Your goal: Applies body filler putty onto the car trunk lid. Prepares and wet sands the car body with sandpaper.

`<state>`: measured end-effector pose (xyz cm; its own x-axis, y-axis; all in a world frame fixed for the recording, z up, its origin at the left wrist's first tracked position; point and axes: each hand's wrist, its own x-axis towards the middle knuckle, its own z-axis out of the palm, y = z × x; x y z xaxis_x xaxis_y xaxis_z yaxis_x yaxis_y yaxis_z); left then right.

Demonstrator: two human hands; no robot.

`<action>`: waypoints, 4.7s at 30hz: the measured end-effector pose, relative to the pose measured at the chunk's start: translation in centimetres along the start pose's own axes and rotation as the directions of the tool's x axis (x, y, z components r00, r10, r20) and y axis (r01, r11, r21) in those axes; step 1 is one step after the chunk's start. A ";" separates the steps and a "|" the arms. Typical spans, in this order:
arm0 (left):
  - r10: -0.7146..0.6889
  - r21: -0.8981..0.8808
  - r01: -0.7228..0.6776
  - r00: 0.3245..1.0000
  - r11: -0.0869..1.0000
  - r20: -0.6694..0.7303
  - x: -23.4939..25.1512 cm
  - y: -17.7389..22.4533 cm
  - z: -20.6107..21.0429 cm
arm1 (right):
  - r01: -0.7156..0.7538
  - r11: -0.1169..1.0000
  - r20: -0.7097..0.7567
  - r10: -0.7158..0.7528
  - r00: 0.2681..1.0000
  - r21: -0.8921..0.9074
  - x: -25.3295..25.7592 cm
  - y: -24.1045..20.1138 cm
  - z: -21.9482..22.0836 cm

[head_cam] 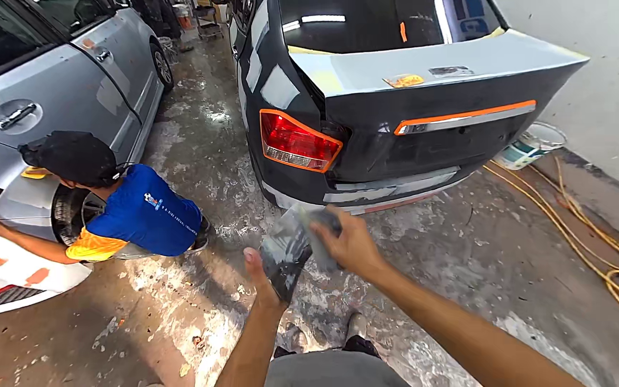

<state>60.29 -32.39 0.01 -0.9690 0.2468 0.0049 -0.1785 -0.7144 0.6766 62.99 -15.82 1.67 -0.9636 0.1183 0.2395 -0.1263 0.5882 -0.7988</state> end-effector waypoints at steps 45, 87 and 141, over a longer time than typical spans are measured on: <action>0.025 -0.118 -0.025 1.000 0.993 -0.004 -0.2 -0.2 1.0 | 0.009 0.989 0.125 -0.027 0.992 0.144 -4.4 -2.5 0.4; 0.057 -0.087 -0.056 0.998 0.995 0.015 -0.7 -0.9 1.5 | 0.159 0.982 0.177 -0.176 0.968 0.102 0.8 -2.4 -0.9; 0.246 -0.108 -0.228 0.946 0.968 0.211 -1.5 2.3 1.3 | 0.071 0.974 0.330 -0.140 0.933 0.214 2.8 -7.1 -0.6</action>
<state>61.57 -33.56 2.55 -0.9245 0.1960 0.3269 0.0296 -0.8182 0.5741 61.30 -19.19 8.33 -0.9595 -0.2364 0.1534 -0.2417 0.4105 -0.8792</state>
